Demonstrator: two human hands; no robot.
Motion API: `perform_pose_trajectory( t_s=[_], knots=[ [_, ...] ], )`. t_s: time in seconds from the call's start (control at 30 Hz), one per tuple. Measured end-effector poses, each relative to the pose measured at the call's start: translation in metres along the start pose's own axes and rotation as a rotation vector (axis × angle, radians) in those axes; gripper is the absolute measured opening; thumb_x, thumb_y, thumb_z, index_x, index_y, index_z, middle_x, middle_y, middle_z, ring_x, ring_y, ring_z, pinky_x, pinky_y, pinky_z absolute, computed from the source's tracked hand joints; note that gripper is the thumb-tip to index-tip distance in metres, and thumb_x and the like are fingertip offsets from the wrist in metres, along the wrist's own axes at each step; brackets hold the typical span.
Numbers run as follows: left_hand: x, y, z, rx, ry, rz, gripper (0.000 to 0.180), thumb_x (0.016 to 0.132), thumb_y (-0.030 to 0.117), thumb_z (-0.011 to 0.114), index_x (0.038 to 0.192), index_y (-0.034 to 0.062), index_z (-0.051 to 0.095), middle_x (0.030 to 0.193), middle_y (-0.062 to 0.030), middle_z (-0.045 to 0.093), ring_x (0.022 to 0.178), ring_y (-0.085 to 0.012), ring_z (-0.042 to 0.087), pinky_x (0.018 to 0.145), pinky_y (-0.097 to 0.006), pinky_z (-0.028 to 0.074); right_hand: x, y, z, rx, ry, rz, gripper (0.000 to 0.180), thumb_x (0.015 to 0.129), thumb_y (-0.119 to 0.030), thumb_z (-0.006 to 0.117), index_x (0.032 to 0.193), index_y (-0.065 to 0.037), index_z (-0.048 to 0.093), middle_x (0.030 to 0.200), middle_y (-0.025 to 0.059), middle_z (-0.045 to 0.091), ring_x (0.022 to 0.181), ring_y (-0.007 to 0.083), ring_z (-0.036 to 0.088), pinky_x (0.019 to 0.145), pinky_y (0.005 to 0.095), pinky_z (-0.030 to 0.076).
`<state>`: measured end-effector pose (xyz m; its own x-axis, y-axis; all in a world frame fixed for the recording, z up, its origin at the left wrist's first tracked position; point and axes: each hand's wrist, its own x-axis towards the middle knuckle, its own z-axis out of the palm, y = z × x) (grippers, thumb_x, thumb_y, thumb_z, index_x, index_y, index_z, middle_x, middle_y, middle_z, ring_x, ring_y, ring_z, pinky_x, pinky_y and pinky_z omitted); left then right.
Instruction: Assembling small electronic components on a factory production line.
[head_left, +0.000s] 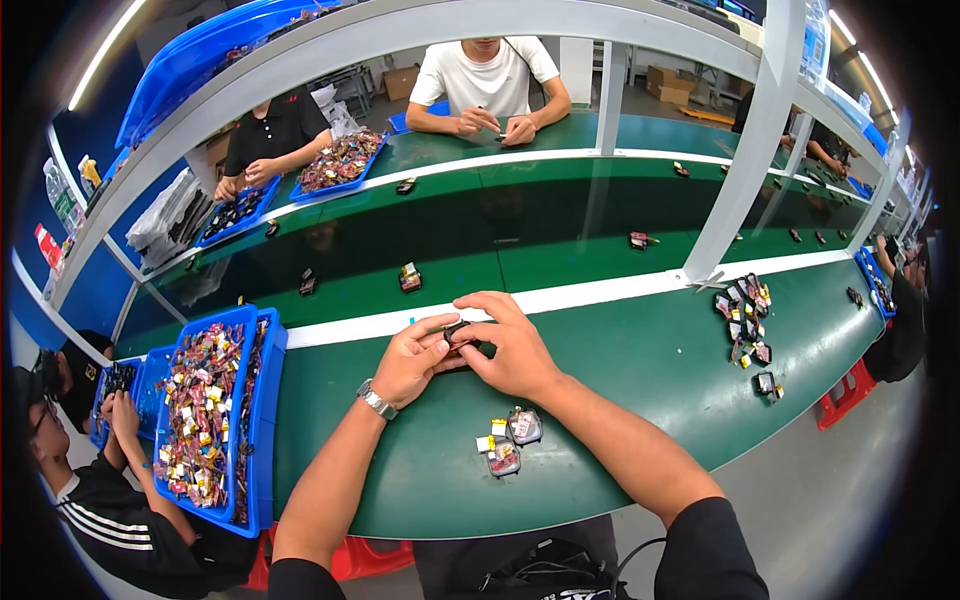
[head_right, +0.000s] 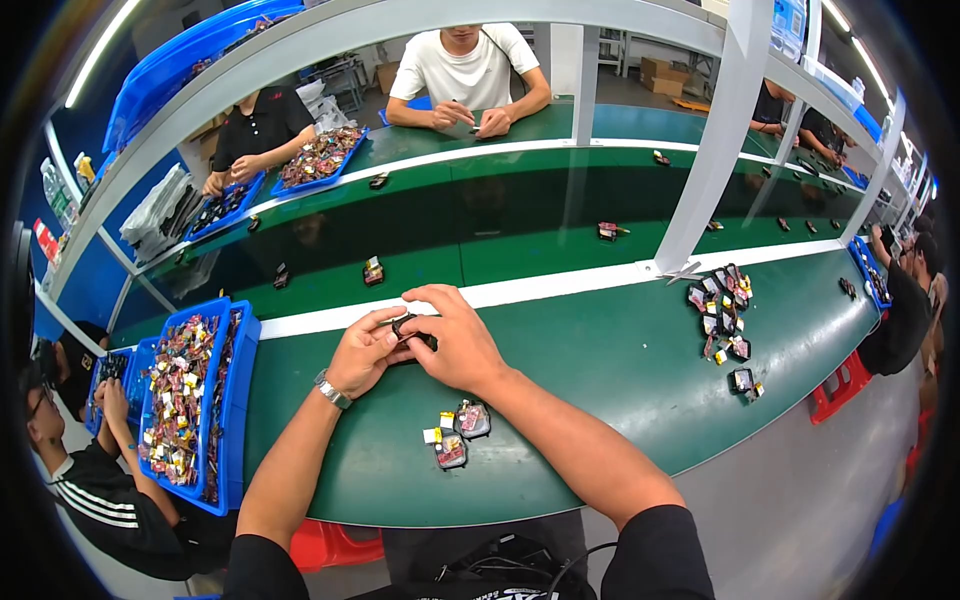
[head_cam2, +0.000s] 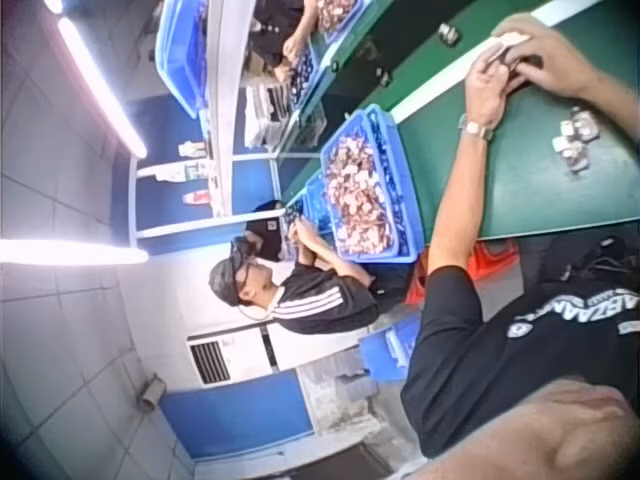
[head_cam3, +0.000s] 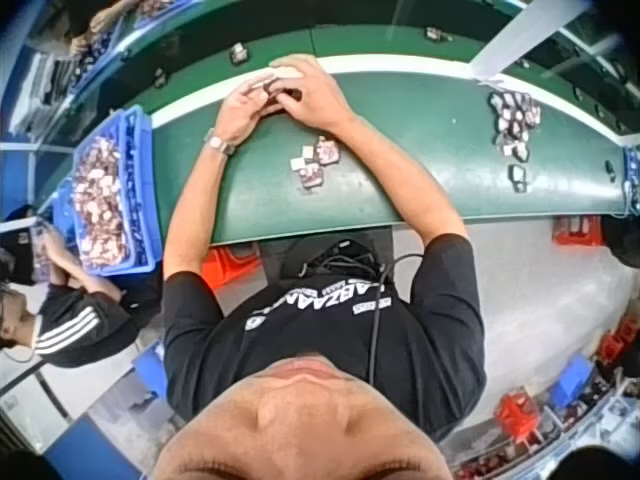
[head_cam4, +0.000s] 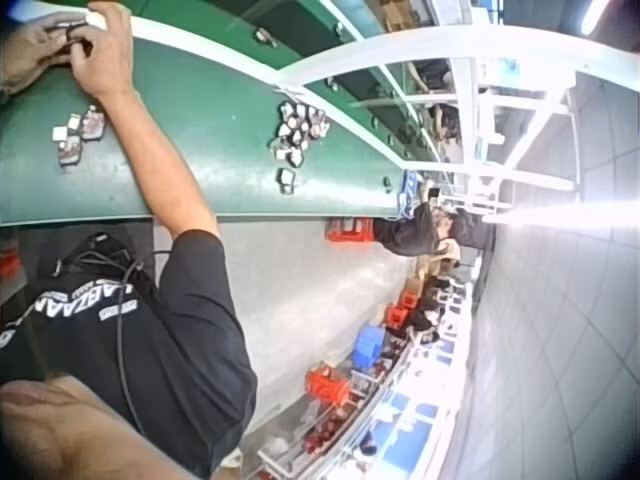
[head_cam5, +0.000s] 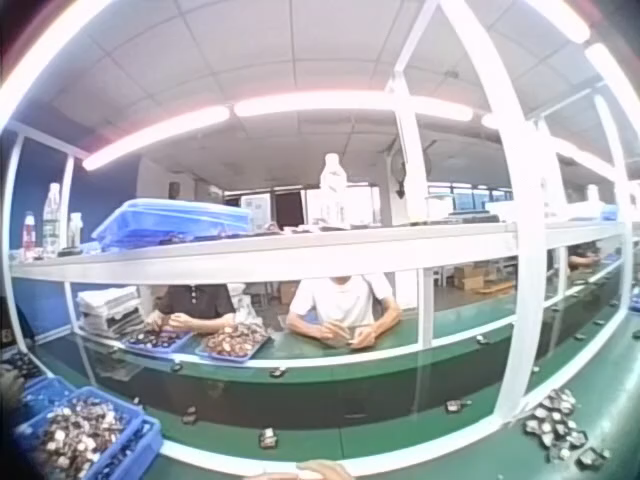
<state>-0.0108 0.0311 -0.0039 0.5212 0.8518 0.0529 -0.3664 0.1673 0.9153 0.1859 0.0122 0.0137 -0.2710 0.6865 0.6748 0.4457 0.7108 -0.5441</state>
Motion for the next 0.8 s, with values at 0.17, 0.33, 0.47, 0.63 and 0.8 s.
perform_pose_trajectory(
  t_s=[0.17,0.33,0.47,0.63,0.8],
  knots=[
    [0.001,0.0,0.003,0.046,0.05,-0.02,0.039,0.096,0.007,0.056,0.133,-0.0033,0.048,0.12,-0.0154,0.06,0.11,-0.0231,0.062,0.096,-0.039,0.055,-0.001,0.008,0.005,0.135,-0.017,0.126,0.015,0.074,-0.005,0.071,0.089,-0.009,0.073,0.128,0.007,0.059,0.123,0.0285,0.049,0.099,0.0406,0.044],
    [-0.001,0.0,0.002,0.068,0.1,0.022,0.037,0.097,0.007,0.055,0.132,-0.0039,0.048,0.119,-0.0149,0.061,0.109,-0.0213,0.063,0.096,-0.038,0.055,0.004,0.004,0.009,0.192,-0.086,0.15,0.016,0.076,-0.004,0.067,0.091,-0.007,0.071,0.13,0.009,0.057,0.128,0.0314,0.045,0.105,0.042,0.041],
    [0.001,0.001,0.004,0.069,0.099,0.016,0.037,0.096,0.009,0.058,0.131,-0.0002,0.049,0.118,-0.0138,0.062,0.109,-0.0216,0.063,0.096,-0.039,0.055,0.003,0.003,0.006,0.085,-0.116,0.147,0.017,0.078,-0.006,0.068,0.095,-0.007,0.07,0.128,0.0091,0.058,0.124,0.0292,0.048,0.101,0.0402,0.043],
    [0.001,0.005,0.006,0.084,0.077,-0.015,0.034,0.099,0.009,0.052,0.132,0.0006,0.049,0.118,-0.0119,0.063,0.108,-0.0191,0.063,0.095,-0.035,0.055,0.005,0.0,0.007,0.037,0.015,0.1,0.014,0.078,-0.004,0.07,0.092,-0.005,0.069,0.113,0.0095,0.063,0.107,0.0272,0.058,0.089,0.0363,0.049],
    [0.002,0.005,0.007,0.08,0.073,-0.031,0.033,0.1,0.009,0.05,0.132,0.0008,0.049,0.118,-0.012,0.063,0.108,-0.0181,0.063,0.094,-0.034,0.056,0.006,0.0,0.012,-0.067,0.106,-0.003,0.014,0.075,0.001,0.072,0.087,-0.004,0.066,0.095,0.009,0.06,0.088,0.0243,0.063,0.073,0.0324,0.052]
  ],
)
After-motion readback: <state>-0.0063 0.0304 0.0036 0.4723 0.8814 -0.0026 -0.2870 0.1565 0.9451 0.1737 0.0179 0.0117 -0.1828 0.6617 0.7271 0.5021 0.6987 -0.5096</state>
